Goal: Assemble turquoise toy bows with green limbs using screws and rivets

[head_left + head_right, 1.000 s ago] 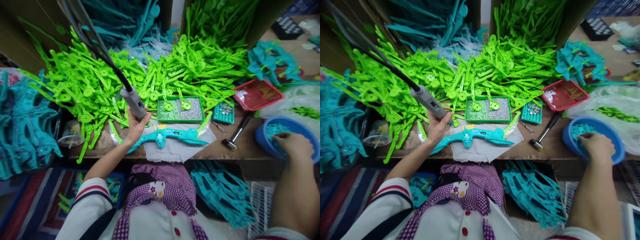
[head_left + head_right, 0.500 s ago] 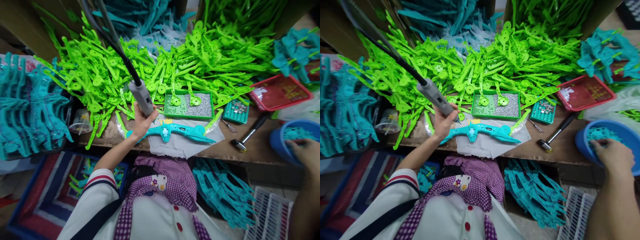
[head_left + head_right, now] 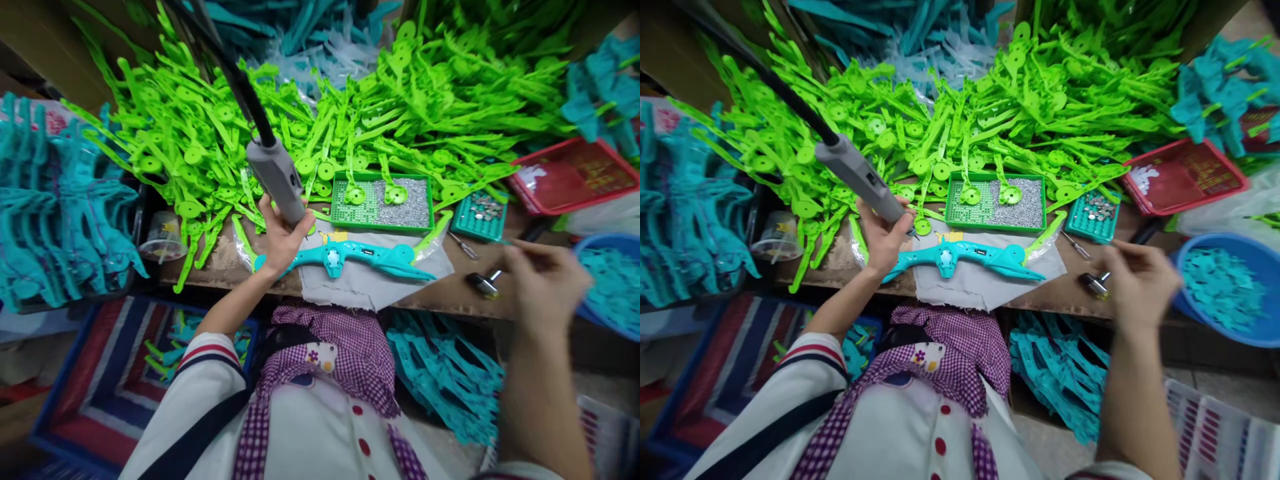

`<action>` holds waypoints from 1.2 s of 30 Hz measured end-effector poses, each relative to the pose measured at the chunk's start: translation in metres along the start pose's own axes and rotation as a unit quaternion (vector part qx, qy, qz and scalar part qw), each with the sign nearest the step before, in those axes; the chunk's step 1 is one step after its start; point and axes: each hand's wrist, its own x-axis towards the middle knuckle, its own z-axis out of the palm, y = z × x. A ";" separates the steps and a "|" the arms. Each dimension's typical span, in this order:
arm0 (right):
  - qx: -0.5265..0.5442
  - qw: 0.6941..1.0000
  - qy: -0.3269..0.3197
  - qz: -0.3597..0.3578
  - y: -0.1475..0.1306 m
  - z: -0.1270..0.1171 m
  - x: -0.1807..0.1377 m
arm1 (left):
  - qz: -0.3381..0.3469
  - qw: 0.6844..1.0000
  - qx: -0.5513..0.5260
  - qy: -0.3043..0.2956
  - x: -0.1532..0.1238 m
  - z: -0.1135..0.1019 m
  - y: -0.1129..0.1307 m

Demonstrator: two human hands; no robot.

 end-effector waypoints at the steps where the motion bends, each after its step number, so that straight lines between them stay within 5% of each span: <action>1: 0.055 0.996 -0.043 0.047 -0.011 0.024 -0.017 | 0.003 1.000 0.006 0.006 0.002 0.000 -0.004; 4: 0.174 0.970 -0.127 0.117 -0.038 0.075 -0.054 | 0.013 0.999 0.034 0.016 0.002 -0.003 -0.010; 9: 0.101 0.961 -0.257 -0.008 -0.059 0.100 -0.075 | 0.020 0.988 0.136 0.067 -0.039 -0.004 0.008; 13: 0.108 0.942 -0.314 -0.044 -0.066 0.115 -0.092 | -0.028 0.980 0.090 -0.174 -0.064 0.031 0.019; 15: 0.132 0.941 -0.310 -0.041 -0.067 0.121 -0.098 | -0.108 0.957 0.028 -0.269 -0.057 0.053 0.014; 19: 0.116 0.942 -0.314 -0.037 -0.058 0.118 -0.092 | -0.234 0.921 -0.011 -0.312 -0.027 0.073 -0.004; 26: -0.125 0.950 -0.234 -0.162 -0.018 0.100 -0.077 | -0.200 0.884 0.182 -0.380 -0.006 0.078 -0.013; 36: -0.174 0.939 -0.246 -0.167 -0.022 0.109 -0.084 | -0.242 0.822 0.231 -0.460 0.016 0.093 -0.008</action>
